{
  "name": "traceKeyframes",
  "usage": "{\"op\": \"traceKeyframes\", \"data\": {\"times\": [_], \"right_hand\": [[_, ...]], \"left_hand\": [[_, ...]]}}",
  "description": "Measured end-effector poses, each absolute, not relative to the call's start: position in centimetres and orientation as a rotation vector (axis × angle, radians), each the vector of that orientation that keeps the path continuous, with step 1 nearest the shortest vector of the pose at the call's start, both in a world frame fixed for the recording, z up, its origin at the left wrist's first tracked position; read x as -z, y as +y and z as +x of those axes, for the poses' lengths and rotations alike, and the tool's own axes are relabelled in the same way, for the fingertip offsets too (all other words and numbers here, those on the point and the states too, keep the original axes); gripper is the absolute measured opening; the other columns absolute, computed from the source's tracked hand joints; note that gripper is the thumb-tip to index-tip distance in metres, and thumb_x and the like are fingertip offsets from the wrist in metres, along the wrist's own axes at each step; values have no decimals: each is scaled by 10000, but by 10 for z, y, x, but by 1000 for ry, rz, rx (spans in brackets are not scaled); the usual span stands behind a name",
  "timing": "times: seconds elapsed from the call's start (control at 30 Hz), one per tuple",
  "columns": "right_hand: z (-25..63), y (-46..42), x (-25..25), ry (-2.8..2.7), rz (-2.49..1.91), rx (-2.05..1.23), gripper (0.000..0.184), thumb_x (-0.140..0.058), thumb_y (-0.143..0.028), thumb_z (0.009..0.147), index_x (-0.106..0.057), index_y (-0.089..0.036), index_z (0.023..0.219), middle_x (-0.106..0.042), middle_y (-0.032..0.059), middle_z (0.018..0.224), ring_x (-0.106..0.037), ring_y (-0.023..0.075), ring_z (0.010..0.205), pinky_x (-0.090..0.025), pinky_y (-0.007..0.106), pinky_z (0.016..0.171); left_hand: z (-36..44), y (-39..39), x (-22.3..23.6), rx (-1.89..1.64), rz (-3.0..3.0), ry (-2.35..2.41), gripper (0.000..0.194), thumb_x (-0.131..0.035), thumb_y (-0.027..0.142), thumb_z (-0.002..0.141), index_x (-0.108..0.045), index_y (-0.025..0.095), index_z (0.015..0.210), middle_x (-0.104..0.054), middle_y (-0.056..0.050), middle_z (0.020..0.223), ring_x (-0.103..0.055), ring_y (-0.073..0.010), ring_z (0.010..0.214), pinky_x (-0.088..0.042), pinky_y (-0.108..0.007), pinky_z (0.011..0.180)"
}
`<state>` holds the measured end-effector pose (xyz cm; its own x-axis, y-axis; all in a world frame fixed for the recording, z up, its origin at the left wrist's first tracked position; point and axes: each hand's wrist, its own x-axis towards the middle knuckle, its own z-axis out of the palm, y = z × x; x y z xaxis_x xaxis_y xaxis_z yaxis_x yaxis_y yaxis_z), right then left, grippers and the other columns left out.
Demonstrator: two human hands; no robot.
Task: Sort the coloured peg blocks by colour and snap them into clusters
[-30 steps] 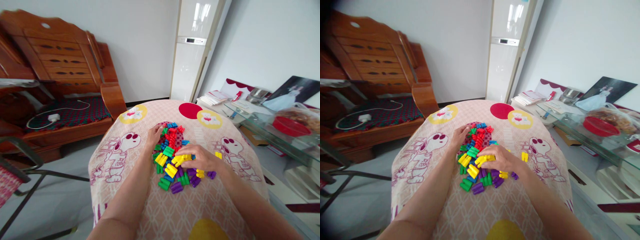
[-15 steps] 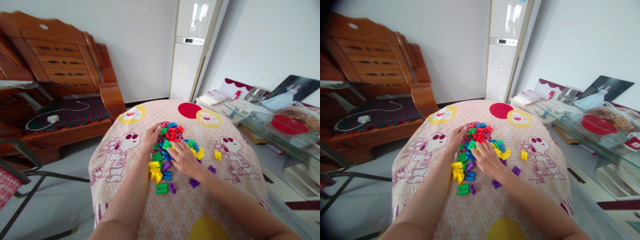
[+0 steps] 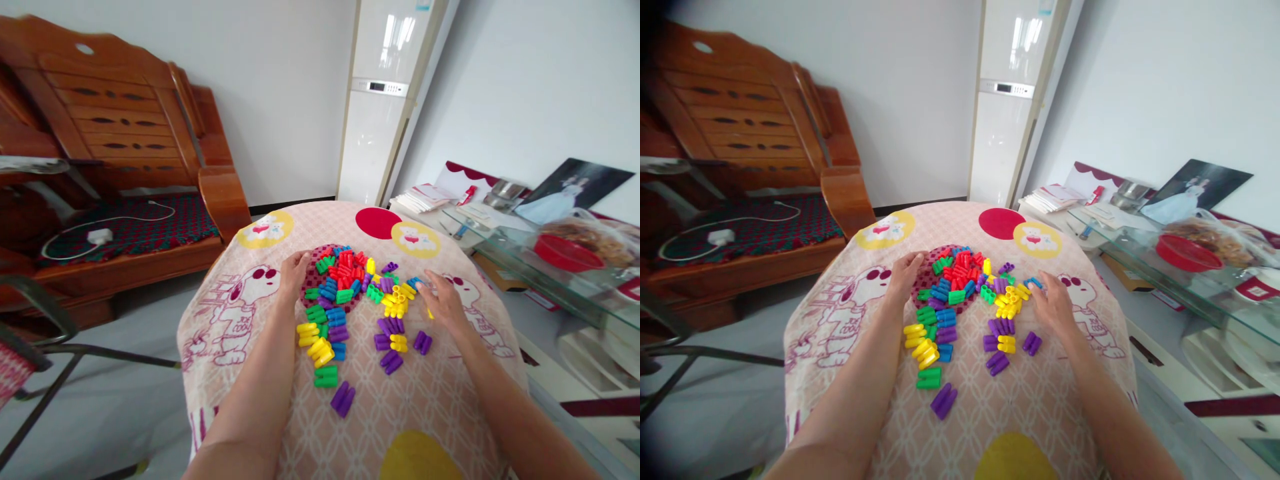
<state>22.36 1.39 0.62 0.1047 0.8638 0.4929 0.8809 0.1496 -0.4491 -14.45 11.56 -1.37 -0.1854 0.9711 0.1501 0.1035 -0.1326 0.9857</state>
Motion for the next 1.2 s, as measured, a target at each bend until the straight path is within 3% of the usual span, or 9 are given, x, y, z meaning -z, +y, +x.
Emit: {"op": "traceKeyframes", "data": {"times": [0.17, 0.4, 0.57, 0.73, 0.93, 1.2], "right_hand": [[233, 29, 8, -1565, -1790, -275, 677, -435, -629, 868, -642, -123, 1267, -631, 205, 1334, -578, 330, 1253, -409, 524, 1103], [134, 43, 5, -1668, -1388, -513, 539, -495, -600, 898, -694, -209, 1212, -690, 113, 1271, -608, 291, 1216, -429, 488, 1094], [91, 17, -26, -1760, -1142, -655, 507, -488, -568, 951, -676, -214, 1262, -638, 95, 1365, -549, 255, 1310, -404, 426, 1132], [126, -21, -35, -1619, -1312, -558, 514, -478, -554, 962, -650, -209, 1301, -639, 115, 1363, -558, 275, 1305, -416, 462, 1124], [138, -60, 8, -1510, -1550, -491, 518, -476, -518, 960, -624, -183, 1325, -622, 155, 1373, -561, 308, 1299, -423, 530, 1111], [70, -52, -1, -1699, -1279, -423, 441, -469, -422, 983, -592, -218, 1354, -608, 114, 1390, -546, 245, 1310, -427, 450, 1124]], "left_hand": [[-142, 117, 18, -1358, 1383, 1513, 397, -532, 389, 866, -742, 156, 1110, -763, -92, 1018, -697, -234, 941, -545, -338, 841], [-140, 109, 8, -1203, 1572, 1673, 399, -504, 363, 894, -739, 152, 1138, -769, -93, 1031, -692, -242, 962, -510, -334, 879], [-140, 109, 7, -1186, 1605, 1670, 405, -501, 376, 898, -735, 166, 1154, -768, -91, 1036, -687, -249, 1006, -500, -330, 899], [-141, 110, 8, -1199, 1573, 1644, 413, -496, 371, 894, -736, 155, 1151, -773, -96, 979, -697, -255, 974, -506, -339, 885], [-139, 111, 7, -1203, 1545, 1658, 399, -493, 366, 891, -749, 161, 1119, -774, -99, 985, -696, -259, 976, -508, -327, 855], [-141, 110, 4, -1150, 1600, 1691, 377, -497, 343, 896, -754, 172, 1114, -777, -89, 971, -691, -263, 996, -494, -330, 877]]}}
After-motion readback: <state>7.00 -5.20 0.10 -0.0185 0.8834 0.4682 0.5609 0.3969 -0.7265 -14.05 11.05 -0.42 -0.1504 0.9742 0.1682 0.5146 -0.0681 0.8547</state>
